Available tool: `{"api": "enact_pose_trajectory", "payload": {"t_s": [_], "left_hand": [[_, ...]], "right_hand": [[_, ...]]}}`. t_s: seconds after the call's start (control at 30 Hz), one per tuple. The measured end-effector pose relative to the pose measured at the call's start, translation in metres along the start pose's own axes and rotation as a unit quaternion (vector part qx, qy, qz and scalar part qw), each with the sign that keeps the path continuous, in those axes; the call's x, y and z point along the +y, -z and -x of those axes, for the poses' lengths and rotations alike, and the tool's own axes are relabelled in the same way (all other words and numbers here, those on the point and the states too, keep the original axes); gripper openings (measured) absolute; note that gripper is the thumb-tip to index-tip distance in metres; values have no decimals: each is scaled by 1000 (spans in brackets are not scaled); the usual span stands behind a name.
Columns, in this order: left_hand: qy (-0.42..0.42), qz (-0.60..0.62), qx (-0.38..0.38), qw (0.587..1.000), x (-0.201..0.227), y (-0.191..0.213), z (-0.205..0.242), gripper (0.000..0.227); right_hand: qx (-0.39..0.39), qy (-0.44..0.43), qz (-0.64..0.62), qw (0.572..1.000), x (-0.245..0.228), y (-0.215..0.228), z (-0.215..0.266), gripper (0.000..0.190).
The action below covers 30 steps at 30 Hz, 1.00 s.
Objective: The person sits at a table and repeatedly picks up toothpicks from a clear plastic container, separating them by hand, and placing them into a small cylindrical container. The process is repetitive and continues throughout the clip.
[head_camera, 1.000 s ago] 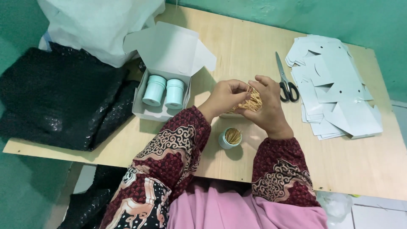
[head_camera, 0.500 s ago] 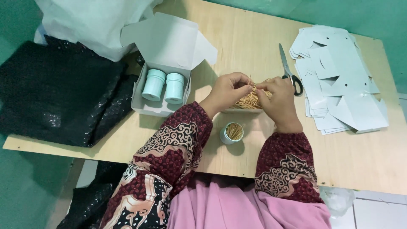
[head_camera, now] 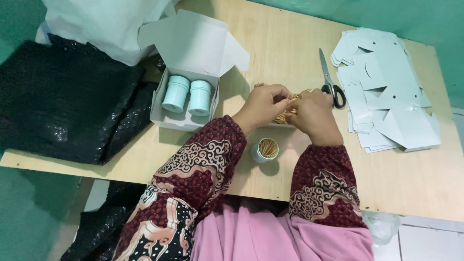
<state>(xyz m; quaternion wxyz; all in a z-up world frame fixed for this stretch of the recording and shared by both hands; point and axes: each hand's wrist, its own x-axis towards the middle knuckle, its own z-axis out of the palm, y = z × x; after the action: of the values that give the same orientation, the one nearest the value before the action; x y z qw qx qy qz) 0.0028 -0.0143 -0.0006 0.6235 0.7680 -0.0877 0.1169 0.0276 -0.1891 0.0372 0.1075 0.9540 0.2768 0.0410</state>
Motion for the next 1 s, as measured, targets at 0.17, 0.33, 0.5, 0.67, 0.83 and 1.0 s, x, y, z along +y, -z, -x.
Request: {"api": "enact_pose_trajectory", "payload": {"t_s": [0.17,0.33,0.5,0.67,0.83,1.0], "left_hand": [[11,-22,-15,1000,13,3,4,13],[15,-35,-21,999,16,5,4,13],[16,-39,-17,999,15,5,3,14],[22,-45,-12,999,10,2,4,14],[17,-42,-12,999,10,2,3,14],[10,-37,-33,999,26,7,7,15]], "right_hand": [[-24,-10,-2,1000,4,-8,-4,21],[-6,-10,-41,999,11,-23,-4,26],[150,30,-257,954,14,-15,7,10],[191,-2,-481,855,19,-15,13,12],[194,0,-614,765,8,1,18,12],[214,23,-652,727,1,2,17,10]]}}
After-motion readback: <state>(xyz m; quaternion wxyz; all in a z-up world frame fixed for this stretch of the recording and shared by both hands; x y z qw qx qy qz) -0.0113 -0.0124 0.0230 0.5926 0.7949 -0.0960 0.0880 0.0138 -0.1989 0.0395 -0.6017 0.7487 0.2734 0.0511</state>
